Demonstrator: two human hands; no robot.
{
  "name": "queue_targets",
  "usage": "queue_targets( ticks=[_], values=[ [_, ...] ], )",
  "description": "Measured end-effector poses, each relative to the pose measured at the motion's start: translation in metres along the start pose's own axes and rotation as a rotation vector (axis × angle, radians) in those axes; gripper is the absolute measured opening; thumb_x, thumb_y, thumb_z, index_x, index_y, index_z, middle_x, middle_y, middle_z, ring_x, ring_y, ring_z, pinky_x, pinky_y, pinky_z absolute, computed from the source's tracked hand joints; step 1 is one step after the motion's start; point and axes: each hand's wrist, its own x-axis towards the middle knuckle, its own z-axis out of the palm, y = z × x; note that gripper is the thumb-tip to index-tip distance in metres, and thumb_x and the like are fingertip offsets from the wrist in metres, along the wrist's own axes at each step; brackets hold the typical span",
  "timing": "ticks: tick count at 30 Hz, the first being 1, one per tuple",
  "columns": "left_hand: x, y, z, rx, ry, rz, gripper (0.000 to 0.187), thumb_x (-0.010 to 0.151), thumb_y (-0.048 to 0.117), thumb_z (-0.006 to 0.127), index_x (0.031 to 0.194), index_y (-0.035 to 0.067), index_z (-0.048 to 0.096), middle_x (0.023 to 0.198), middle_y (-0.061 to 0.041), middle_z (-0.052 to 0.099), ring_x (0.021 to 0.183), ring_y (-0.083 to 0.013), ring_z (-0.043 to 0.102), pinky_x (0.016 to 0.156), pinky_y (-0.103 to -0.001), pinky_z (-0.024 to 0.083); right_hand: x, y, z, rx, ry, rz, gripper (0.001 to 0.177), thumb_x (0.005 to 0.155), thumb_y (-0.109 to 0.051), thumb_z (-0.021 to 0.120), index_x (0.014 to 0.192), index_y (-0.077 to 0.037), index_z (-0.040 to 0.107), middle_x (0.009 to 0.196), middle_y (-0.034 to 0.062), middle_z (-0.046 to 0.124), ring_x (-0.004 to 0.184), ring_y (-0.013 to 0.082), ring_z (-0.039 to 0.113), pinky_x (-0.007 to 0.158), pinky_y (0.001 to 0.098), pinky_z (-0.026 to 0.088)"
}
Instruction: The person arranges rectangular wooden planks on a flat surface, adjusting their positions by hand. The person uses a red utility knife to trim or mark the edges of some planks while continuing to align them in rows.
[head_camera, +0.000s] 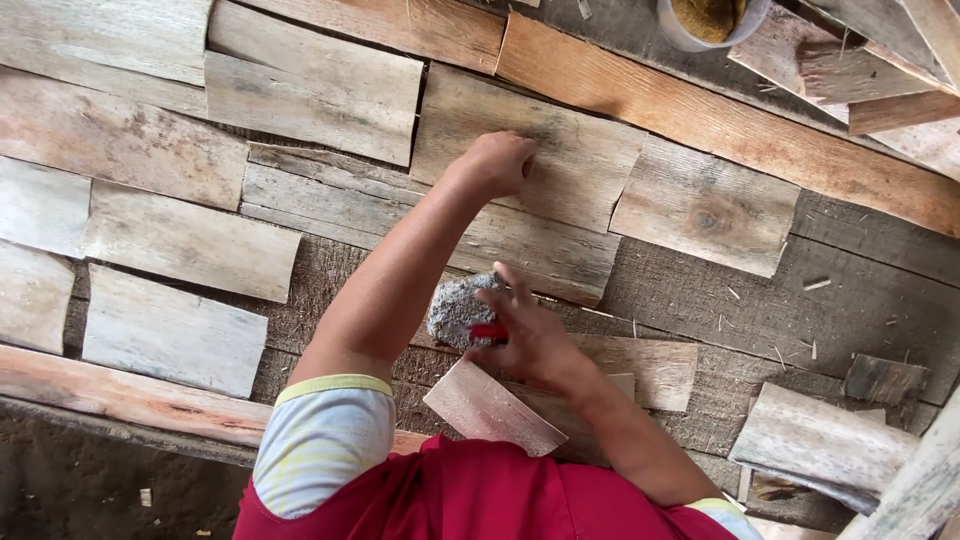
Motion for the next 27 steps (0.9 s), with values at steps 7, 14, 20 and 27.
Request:
queue_targets(
  ticks=[7,14,20,27],
  values=[
    [0.005,-0.004,0.003,0.020,-0.012,0.006,0.011,0.070,0.012,0.060,0.073,0.022,0.065,0.074,-0.008,0.068,0.080,-0.0333,0.072,0.069,-0.045,0.058,0.017,0.063,-0.017,-0.333,0.239,0.343,0.054,0.104,-0.064,0.021,0.123,-0.027,0.055,0.095,0.0044,0.063,0.055,0.0233,0.069,0.054,0.0333,0.060],
    [0.001,-0.006,0.002,-0.005,-0.017,0.028,0.007,0.073,0.016,0.061,0.076,0.020,0.066,0.077,-0.010,0.067,0.081,-0.0358,0.071,0.071,-0.048,0.057,0.032,0.056,-0.020,-0.546,0.302,0.424,0.027,0.104,-0.032,0.052,0.126,-0.020,0.061,0.100,0.0087,0.063,0.077,0.0317,0.075,0.063,0.0455,0.064],
    [0.001,-0.005,-0.002,-0.017,-0.039,0.016,0.009,0.072,0.015,0.060,0.075,0.019,0.067,0.077,-0.010,0.068,0.082,-0.0364,0.071,0.072,-0.048,0.057,0.030,0.050,-0.022,-0.537,0.328,0.374,0.029,0.105,-0.030,0.051,0.128,-0.017,0.063,0.098,0.0101,0.062,0.076,0.0313,0.075,0.063,0.0466,0.066],
    [0.001,0.000,-0.005,-0.003,-0.049,-0.010,0.009,0.071,0.013,0.060,0.075,0.019,0.066,0.078,-0.011,0.068,0.084,-0.0373,0.071,0.073,-0.049,0.058,0.028,0.052,-0.018,-0.492,0.309,0.397,0.035,0.109,-0.037,0.047,0.135,-0.017,0.059,0.100,0.0128,0.063,0.080,0.0326,0.075,0.070,0.0502,0.067]
  ],
)
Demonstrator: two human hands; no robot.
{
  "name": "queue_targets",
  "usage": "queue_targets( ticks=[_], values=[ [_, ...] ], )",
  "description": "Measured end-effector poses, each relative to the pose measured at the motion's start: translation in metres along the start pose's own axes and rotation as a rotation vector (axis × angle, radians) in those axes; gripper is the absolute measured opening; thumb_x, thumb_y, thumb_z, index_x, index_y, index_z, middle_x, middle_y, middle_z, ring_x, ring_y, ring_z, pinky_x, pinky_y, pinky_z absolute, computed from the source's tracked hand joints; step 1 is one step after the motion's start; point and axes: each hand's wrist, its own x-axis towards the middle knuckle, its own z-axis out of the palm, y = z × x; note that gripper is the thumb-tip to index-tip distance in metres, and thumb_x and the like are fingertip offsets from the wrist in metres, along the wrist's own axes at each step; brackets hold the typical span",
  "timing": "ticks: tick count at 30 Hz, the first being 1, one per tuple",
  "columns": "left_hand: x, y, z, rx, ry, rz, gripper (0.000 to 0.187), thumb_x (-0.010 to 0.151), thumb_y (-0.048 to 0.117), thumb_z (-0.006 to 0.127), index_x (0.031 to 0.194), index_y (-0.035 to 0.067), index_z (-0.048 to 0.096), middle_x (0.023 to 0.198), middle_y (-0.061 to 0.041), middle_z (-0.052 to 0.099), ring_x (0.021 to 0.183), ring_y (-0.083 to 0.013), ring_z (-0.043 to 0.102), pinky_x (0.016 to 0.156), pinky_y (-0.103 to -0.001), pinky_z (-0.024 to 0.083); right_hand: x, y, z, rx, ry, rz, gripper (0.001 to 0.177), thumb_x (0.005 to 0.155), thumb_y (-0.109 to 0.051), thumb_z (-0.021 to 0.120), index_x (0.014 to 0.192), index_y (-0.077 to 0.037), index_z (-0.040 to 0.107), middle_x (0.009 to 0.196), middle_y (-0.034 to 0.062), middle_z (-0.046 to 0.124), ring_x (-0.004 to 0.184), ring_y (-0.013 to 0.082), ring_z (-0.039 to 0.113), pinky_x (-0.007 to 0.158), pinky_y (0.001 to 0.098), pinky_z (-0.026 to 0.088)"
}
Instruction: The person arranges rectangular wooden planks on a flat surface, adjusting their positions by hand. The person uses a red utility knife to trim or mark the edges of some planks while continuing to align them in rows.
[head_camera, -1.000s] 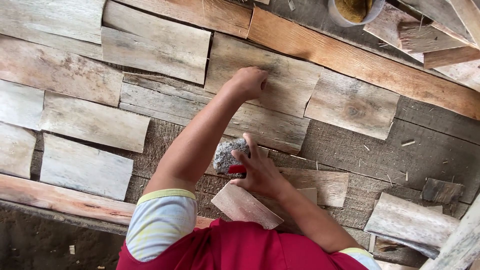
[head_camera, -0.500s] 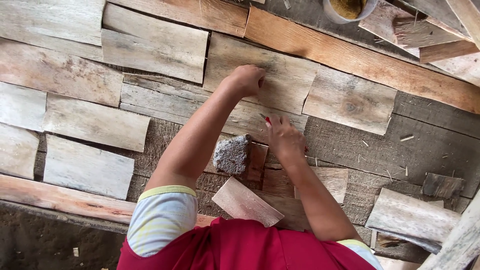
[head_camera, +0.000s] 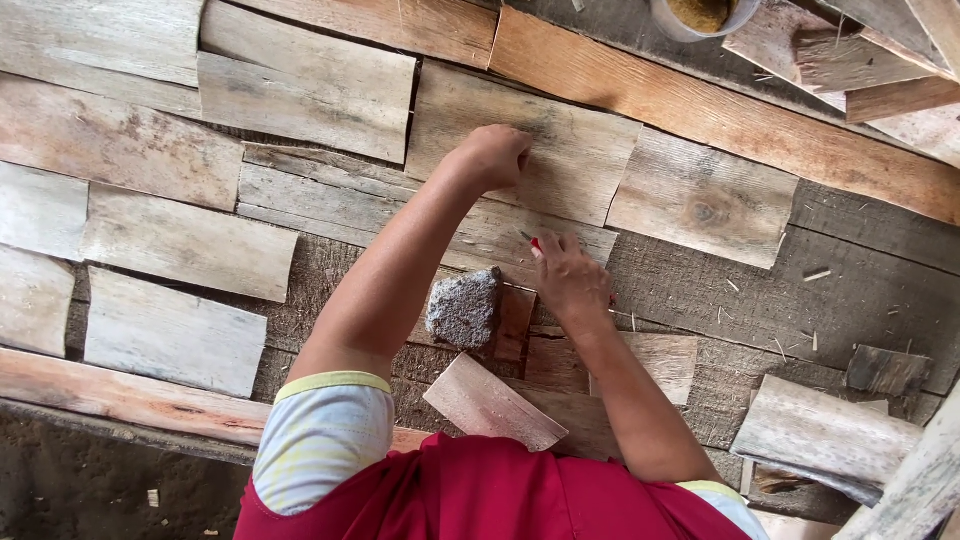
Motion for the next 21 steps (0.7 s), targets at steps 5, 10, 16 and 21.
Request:
queue_targets(
  ticks=[5,10,16,21],
  values=[
    [-0.004,0.006,-0.008,0.009,-0.017,-0.011,0.009,0.072,0.014,0.060,0.075,0.018,0.067,0.079,-0.012,0.068,0.085,-0.0371,0.071,0.074,-0.049,0.058,0.002,0.008,0.014,0.014,-0.018,0.002,0.034,0.108,-0.040,0.046,0.133,-0.020,0.058,0.103,0.0108,0.061,0.084,0.0362,0.075,0.072,0.0528,0.065],
    [-0.006,0.007,-0.007,0.009,0.007,0.000,0.010,0.071,0.011,0.060,0.076,0.018,0.066,0.078,-0.011,0.069,0.084,-0.0366,0.072,0.073,-0.048,0.059,0.000,0.008,0.016,0.010,0.053,-0.013,0.027,0.105,-0.036,0.051,0.126,-0.021,0.061,0.100,0.0082,0.059,0.080,0.0361,0.075,0.068,0.0525,0.064],
    [-0.002,0.002,0.001,0.002,0.036,-0.009,0.006,0.073,0.016,0.061,0.076,0.020,0.064,0.078,-0.010,0.066,0.082,-0.0348,0.072,0.072,-0.046,0.059,0.003,0.005,0.005,-0.028,0.070,-0.016,0.028,0.105,-0.026,0.052,0.129,-0.018,0.064,0.099,0.0094,0.063,0.072,0.0276,0.074,0.064,0.0431,0.066],
    [-0.001,0.000,0.009,0.021,-0.069,-0.036,0.032,0.067,0.018,0.081,0.092,0.014,0.062,0.107,-0.019,0.064,0.095,-0.0445,0.071,0.083,-0.052,0.060,0.003,0.009,0.004,-0.023,0.103,-0.090,0.028,0.106,-0.033,0.054,0.119,-0.012,0.066,0.092,0.0100,0.060,0.070,0.0300,0.074,0.059,0.0441,0.066]
  ],
)
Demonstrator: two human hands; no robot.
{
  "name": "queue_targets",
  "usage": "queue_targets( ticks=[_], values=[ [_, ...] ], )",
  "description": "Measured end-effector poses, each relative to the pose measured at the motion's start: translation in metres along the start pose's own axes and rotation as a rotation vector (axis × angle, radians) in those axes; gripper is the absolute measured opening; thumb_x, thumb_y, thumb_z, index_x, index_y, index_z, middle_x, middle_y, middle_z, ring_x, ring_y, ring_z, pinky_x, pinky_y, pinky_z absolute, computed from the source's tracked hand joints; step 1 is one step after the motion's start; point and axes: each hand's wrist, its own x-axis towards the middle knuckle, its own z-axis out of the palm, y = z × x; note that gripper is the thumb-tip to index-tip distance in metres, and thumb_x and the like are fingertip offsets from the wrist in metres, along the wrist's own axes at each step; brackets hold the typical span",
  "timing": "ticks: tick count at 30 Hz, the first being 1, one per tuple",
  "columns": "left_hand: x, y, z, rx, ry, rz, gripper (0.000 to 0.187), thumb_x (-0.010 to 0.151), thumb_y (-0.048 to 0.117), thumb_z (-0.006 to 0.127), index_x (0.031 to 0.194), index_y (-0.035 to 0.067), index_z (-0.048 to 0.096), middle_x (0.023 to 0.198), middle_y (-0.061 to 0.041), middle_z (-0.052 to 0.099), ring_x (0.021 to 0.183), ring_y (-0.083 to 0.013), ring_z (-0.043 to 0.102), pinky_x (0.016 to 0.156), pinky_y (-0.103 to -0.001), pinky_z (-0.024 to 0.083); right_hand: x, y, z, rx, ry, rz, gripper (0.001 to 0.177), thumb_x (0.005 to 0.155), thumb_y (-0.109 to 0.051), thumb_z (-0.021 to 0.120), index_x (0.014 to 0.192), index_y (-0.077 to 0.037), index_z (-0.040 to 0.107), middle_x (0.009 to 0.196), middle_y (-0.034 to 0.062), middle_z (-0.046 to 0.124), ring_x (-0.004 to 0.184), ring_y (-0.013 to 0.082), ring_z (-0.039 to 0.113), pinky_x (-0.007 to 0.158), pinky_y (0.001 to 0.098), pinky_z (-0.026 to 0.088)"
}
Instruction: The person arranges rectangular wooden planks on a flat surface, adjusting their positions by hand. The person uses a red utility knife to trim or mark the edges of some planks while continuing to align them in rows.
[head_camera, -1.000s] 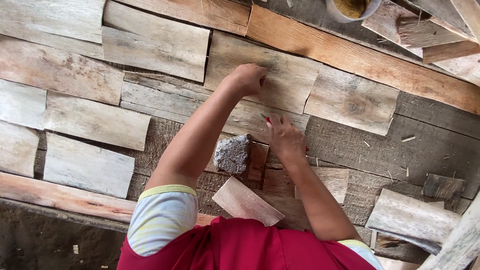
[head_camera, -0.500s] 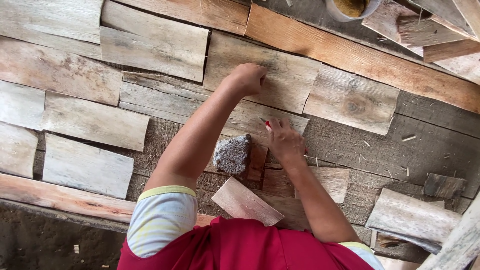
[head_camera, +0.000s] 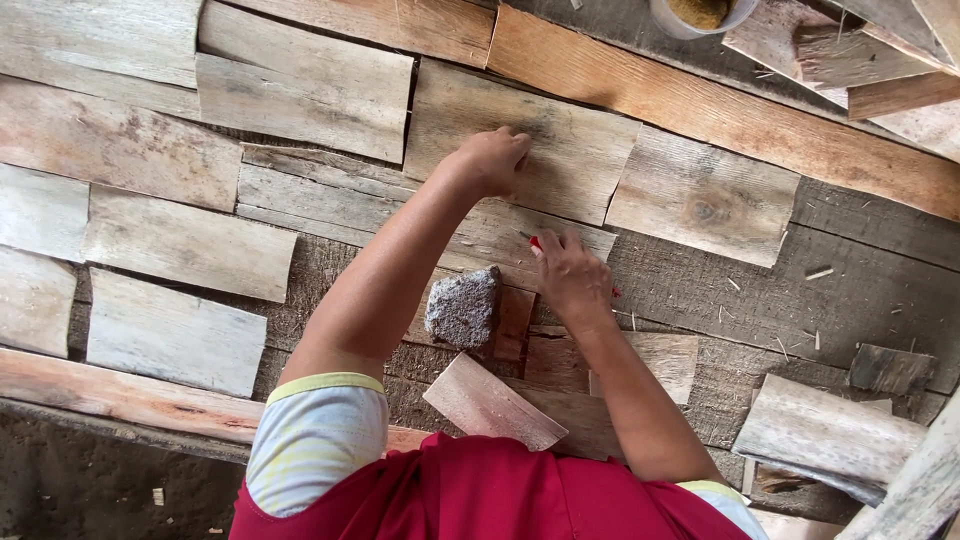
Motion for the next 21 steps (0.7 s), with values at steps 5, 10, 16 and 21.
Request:
queue_targets(
  ticks=[5,10,16,21],
  values=[
    [0.002,0.010,0.010,0.074,-0.018,-0.033,0.054,0.068,0.011,0.087,0.111,0.003,0.057,0.121,-0.027,0.057,0.103,-0.0522,0.067,0.088,-0.058,0.060,-0.001,0.004,0.008,0.000,0.030,-0.017,0.032,0.107,-0.036,0.051,0.118,-0.010,0.067,0.092,0.0118,0.061,0.071,0.0308,0.074,0.059,0.0443,0.066],
    [0.008,0.012,0.018,0.080,0.045,-0.049,0.037,0.076,0.004,0.073,0.110,-0.001,0.058,0.117,-0.026,0.058,0.099,-0.0524,0.067,0.080,-0.059,0.061,-0.011,0.000,-0.008,0.047,-0.003,0.022,0.033,0.102,-0.040,0.060,0.121,-0.014,0.066,0.100,0.0099,0.060,0.077,0.0329,0.075,0.062,0.0446,0.066],
    [0.017,0.006,0.028,0.055,0.042,-0.046,0.047,0.068,0.003,0.078,0.110,-0.003,0.058,0.115,-0.027,0.058,0.100,-0.0546,0.065,0.080,-0.062,0.060,-0.046,-0.058,-0.041,0.551,-0.270,-0.117,0.081,0.082,-0.060,0.079,0.144,-0.017,0.048,0.122,0.0240,0.050,0.094,0.0515,0.070,0.071,0.0631,0.064],
    [0.009,0.011,0.019,0.061,0.063,-0.034,0.038,0.073,0.005,0.072,0.109,-0.002,0.058,0.113,-0.026,0.060,0.096,-0.0542,0.067,0.079,-0.061,0.061,-0.048,-0.074,-0.038,0.280,-0.445,-0.228,0.107,0.076,-0.048,0.087,0.159,-0.027,0.024,0.162,0.0277,0.011,0.125,0.0582,0.051,0.086,0.0664,0.059]
  ],
)
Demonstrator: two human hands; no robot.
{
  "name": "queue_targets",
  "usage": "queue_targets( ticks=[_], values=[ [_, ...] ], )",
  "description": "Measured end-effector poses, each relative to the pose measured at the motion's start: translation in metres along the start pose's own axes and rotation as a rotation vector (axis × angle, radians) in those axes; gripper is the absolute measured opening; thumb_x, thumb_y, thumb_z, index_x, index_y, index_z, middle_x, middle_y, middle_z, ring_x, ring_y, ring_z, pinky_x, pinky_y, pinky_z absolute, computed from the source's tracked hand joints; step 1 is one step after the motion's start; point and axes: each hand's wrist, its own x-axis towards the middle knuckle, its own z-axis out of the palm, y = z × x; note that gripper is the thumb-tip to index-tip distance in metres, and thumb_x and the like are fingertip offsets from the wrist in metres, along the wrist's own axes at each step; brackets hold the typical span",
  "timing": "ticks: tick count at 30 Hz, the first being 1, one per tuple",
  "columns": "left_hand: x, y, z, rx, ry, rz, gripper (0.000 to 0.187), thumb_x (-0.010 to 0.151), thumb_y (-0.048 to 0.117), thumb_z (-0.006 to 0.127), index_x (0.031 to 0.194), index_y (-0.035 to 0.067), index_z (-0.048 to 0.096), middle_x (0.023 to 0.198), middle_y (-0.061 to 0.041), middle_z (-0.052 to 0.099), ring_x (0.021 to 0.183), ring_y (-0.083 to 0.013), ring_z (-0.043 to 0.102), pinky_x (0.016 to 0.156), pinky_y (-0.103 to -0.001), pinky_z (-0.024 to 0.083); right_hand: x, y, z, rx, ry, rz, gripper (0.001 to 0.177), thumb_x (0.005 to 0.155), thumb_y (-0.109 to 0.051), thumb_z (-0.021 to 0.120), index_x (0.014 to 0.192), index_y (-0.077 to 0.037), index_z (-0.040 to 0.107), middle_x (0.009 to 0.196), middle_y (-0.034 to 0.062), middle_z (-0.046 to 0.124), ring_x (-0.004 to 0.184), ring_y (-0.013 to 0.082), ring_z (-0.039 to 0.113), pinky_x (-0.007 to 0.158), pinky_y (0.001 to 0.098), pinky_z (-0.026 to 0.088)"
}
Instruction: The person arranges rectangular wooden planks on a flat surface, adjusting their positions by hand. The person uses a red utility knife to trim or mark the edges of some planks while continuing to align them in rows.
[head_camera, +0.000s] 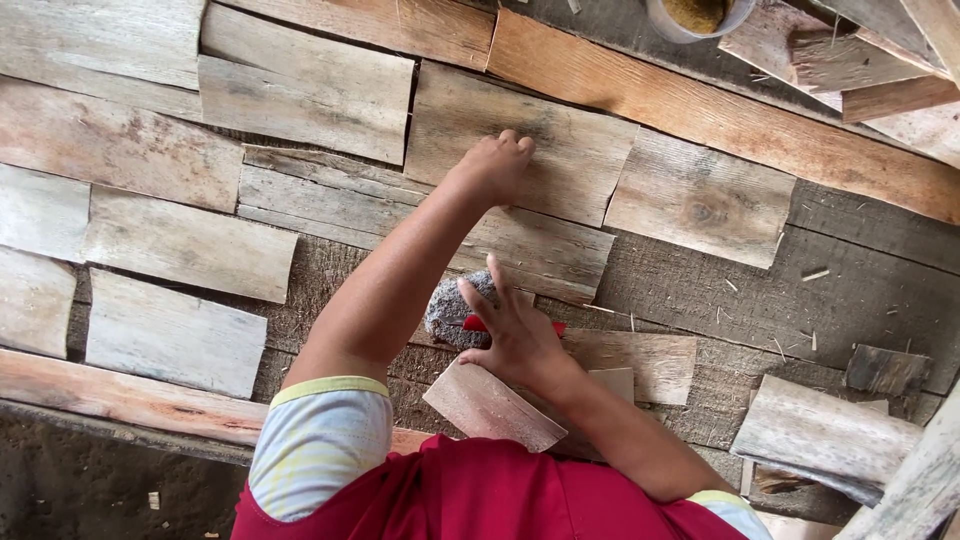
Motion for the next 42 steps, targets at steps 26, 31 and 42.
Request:
queue_targets(
  ticks=[26,31,42],
  values=[
    [0.005,-0.003,-0.003,-0.037,-0.022,0.031,0.075,0.044,0.006,0.101,0.106,-0.001,0.059,0.111,-0.028,0.062,0.094,-0.0549,0.069,0.082,-0.062,0.060,0.005,0.030,-0.049,-0.053,0.251,0.078,0.099,0.072,-0.043,0.086,0.154,-0.034,0.031,0.157,0.0281,0.025,0.094,0.0512,0.072,0.081,0.0555,0.064],
    [-0.016,0.009,-0.029,-0.029,-0.010,0.048,0.055,0.062,0.005,0.090,0.108,-0.001,0.059,0.110,-0.025,0.063,0.091,-0.0523,0.071,0.079,-0.058,0.061,0.022,0.049,-0.058,-0.087,0.278,0.148,0.100,0.074,-0.044,0.089,0.155,-0.025,0.033,0.159,0.0285,0.023,0.095,0.0460,0.072,0.077,0.0487,0.065],
    [-0.052,-0.004,-0.028,-0.348,0.247,0.164,0.017,0.082,0.010,0.063,0.098,0.006,0.065,0.117,-0.023,0.061,0.087,-0.0543,0.067,0.077,-0.062,0.056,-0.003,0.053,-0.054,0.246,0.642,0.053,0.067,0.091,-0.035,0.078,0.147,-0.014,0.048,0.147,0.0279,0.036,0.113,0.0414,0.064,0.074,0.0377,0.065]
  ],
)
